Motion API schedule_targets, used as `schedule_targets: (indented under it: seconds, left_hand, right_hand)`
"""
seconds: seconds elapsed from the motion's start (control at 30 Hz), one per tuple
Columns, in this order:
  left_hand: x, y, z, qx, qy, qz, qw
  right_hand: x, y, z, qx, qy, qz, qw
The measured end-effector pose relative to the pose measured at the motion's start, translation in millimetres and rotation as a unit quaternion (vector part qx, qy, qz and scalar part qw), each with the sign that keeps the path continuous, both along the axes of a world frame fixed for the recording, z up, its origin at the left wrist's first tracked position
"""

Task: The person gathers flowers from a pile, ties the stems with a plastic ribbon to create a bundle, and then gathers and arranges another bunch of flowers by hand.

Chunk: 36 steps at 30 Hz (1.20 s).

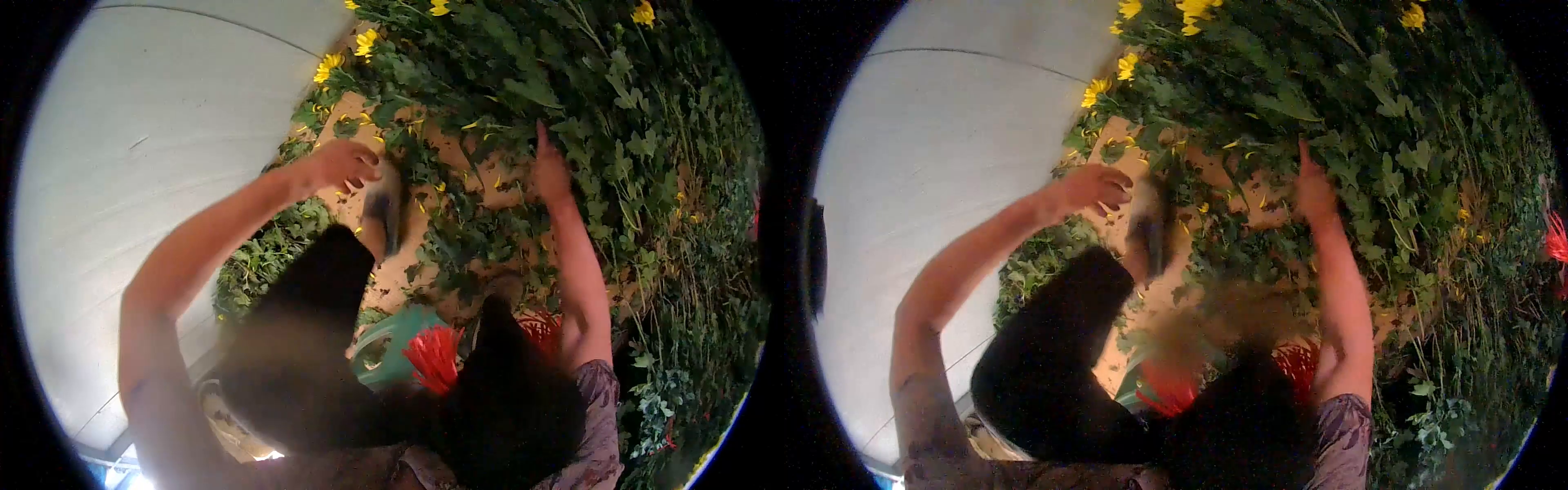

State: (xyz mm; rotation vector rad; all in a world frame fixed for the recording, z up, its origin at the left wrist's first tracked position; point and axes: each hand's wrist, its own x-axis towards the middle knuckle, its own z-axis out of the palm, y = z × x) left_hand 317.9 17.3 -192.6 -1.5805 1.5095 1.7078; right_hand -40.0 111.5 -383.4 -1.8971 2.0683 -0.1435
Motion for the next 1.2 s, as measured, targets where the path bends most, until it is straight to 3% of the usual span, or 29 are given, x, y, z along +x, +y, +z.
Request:
schedule_targets:
  seconds: [0.03, 0.07, 0.1, 0.17, 0.27, 0.3, 0.33, 0.37, 0.43, 0.5, 0.57, 0.6, 0.63, 0.7, 0.77, 0.8, 0.83, 0.87, 0.9, 1.0, 1.03, 1.07, 1.13, 1.17, 1.2]
  left_hand:
    - [8, 12, -10, -0.032, -0.013, -0.022, 0.999]
    - [17, 25, -46, -0.165, 0.034, -0.116, 0.979]
    - [8, 39, -63, -0.209, 0.051, -0.205, 0.955]
    - [-31, 50, -101, -0.354, 0.055, -0.394, 0.846]
    - [-110, 95, -121, -0.377, 0.201, -0.5, 0.753]
    - [-128, 118, -139, -0.402, 0.258, -0.521, 0.708]
    - [-134, 129, -152, -0.406, 0.26, -0.515, 0.709]
    - [-134, 134, -162, -0.48, 0.263, -0.531, 0.647]
    - [-124, 133, -230, -0.591, 0.277, -0.477, 0.588]
    - [-74, 54, -175, -0.458, 0.254, -0.367, 0.769]
    - [-7, 6, -195, -0.47, 0.219, -0.182, 0.835]
    - [36, 4, -194, -0.562, 0.029, -0.204, 0.801]
    - [85, 17, -193, -0.583, -0.097, -0.217, 0.777]
    - [190, 72, -185, -0.429, -0.22, -0.255, 0.838]
    - [210, 117, -125, -0.236, -0.37, -0.331, 0.835]
    - [204, 129, -104, -0.153, -0.381, -0.333, 0.849]
    - [186, 140, -89, -0.116, -0.169, -0.056, 0.977]
    - [167, 142, -81, -0.095, -0.048, 0.093, 0.99]
    - [149, 144, -74, -0.058, 0.077, 0.234, 0.968]
    - [64, 133, -45, 0.045, 0.314, 0.279, 0.906]
    - [49, 134, -55, 0.045, 0.313, 0.281, 0.906]
    - [39, 137, -71, 0.068, 0.392, 0.408, 0.821]
    - [24, 131, -75, 0.093, 0.458, 0.524, 0.712]
    - [18, 119, -57, 0.108, 0.475, 0.529, 0.695]
    - [12, 109, -41, 0.119, 0.494, 0.531, 0.678]
  right_hand:
    - [-5, -12, 2, 0.1, 0.0, -0.03, 0.995]
    - [-10, -21, 12, 0.095, 0.007, -0.031, 0.995]
    - [-13, -23, 17, 0.139, -0.022, -0.026, 0.99]
    - [-13, -16, 45, 0.195, -0.04, -0.036, 0.979]
    - [-11, -27, 115, 0.178, 0.005, -0.06, 0.982]
    - [-13, -25, 138, 0.087, 0.006, -0.011, 0.996]
    - [-11, -28, 153, -0.004, 0.005, 0.037, 0.999]
    - [-9, -33, 161, 0.003, 0.012, 0.04, 0.999]
    - [-16, -31, 179, -0.005, -0.037, 0.041, 0.998]
    - [-4, -30, 198, 0.004, -0.054, 0.047, 0.997]
    - [2, 1, 207, 0.022, -0.075, 0.035, 0.996]
    - [3, 19, 208, 0.033, -0.06, 0.039, 0.997]
    - [3, 27, 212, 0.038, -0.043, 0.05, 0.997]
    - [35, 31, 232, 0.006, -0.083, 0.075, 0.994]
    - [50, 43, 237, 0.041, -0.055, 0.106, 0.992]
    - [58, 47, 239, 0.079, -0.024, 0.137, 0.987]
    - [60, 50, 243, 0.104, -0.021, 0.16, 0.981]
    - [64, 47, 237, 0.107, -0.022, 0.164, 0.98]
    - [71, 50, 223, 0.151, 0.013, 0.197, 0.969]
    - [80, 67, 194, 0.213, 0.028, 0.231, 0.949]
    - [83, 68, 190, 0.232, 0.006, 0.233, 0.944]
    - [89, 64, 205, 0.233, 0.006, 0.233, 0.944]
    - [92, 53, 245, 0.326, -0.037, 0.217, 0.92]
    - [90, 58, 243, 0.331, -0.039, 0.215, 0.918]
    - [90, 66, 236, 0.249, -0.086, 0.262, 0.928]
